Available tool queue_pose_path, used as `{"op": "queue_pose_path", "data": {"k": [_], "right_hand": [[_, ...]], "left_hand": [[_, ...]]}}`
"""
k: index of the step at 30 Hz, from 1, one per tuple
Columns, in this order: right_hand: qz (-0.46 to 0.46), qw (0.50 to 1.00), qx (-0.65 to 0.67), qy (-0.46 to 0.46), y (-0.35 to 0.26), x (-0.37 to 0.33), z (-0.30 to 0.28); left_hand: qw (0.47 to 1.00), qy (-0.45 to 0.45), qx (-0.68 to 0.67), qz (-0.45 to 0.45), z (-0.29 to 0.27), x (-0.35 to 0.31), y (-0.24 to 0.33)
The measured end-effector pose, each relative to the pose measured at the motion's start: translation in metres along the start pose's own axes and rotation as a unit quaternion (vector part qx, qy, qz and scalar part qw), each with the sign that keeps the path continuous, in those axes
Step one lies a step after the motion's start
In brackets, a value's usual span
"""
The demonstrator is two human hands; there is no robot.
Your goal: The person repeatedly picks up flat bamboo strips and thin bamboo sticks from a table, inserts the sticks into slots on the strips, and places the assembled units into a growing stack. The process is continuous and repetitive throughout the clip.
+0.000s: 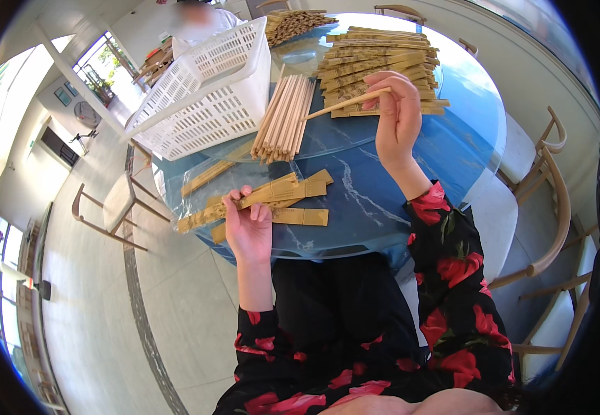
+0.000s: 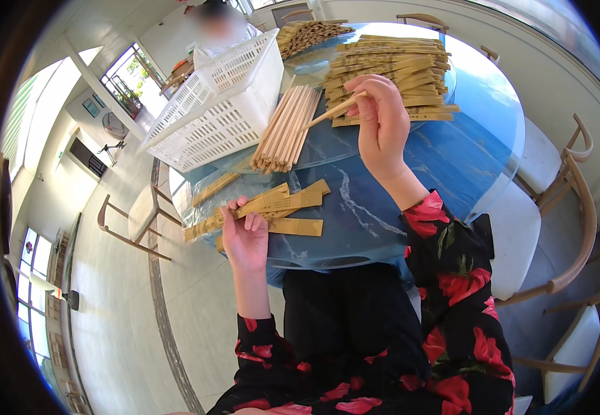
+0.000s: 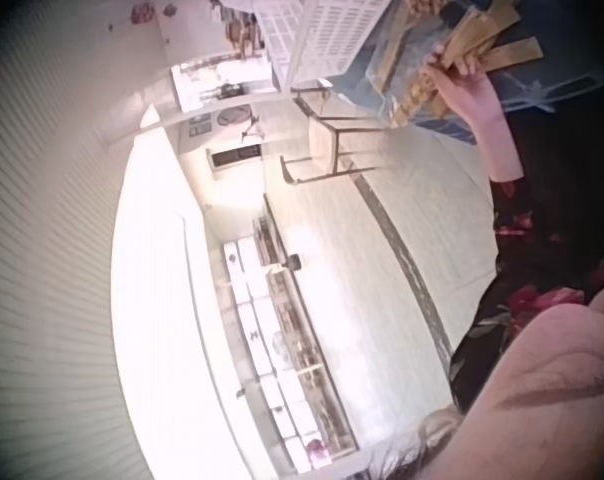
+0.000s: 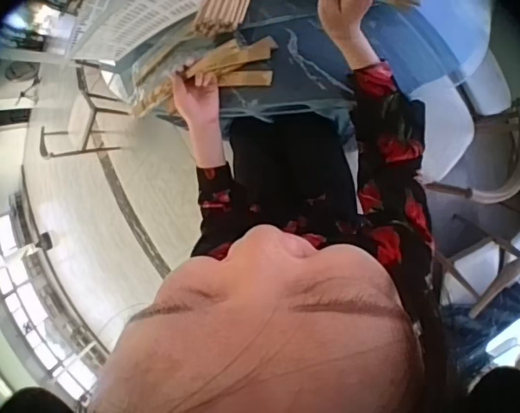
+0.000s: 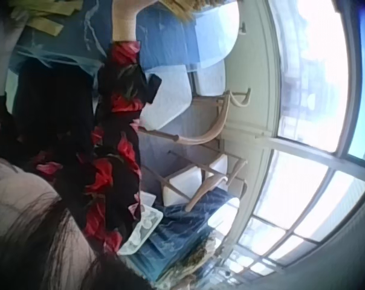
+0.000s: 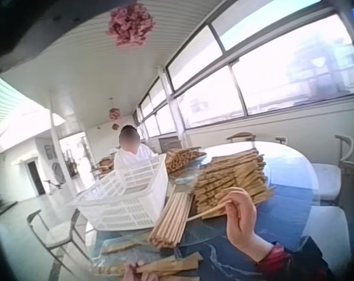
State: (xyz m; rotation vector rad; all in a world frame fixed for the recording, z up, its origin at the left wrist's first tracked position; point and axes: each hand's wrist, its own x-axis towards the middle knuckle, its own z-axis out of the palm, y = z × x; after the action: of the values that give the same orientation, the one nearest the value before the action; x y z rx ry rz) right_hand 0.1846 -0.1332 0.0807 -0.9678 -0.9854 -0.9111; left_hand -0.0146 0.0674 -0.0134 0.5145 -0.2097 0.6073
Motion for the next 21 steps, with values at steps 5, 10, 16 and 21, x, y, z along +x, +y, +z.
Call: {"op": "queue_pose_path", "data": {"k": [5, 10, 16, 21], "right_hand": [[0.360, 0.895, 0.207, 0.163, 0.024, 0.009, -0.034], [0.509, 0.800, 0.253, 0.190, 0.041, -0.003, -0.042], [0.506, 0.798, 0.279, 0.173, 0.038, -0.002, -0.038], [0.522, 0.795, 0.264, 0.158, 0.034, -0.004, -0.034]], "left_hand": [[1.000, -0.002, -0.025, -0.005, 0.002, 0.002, -0.003], [0.999, 0.015, -0.033, 0.024, 0.004, 0.001, -0.003], [0.998, 0.015, -0.043, 0.031, 0.005, 0.001, -0.003], [0.998, 0.016, -0.040, 0.038, 0.003, 0.000, -0.001]]}}
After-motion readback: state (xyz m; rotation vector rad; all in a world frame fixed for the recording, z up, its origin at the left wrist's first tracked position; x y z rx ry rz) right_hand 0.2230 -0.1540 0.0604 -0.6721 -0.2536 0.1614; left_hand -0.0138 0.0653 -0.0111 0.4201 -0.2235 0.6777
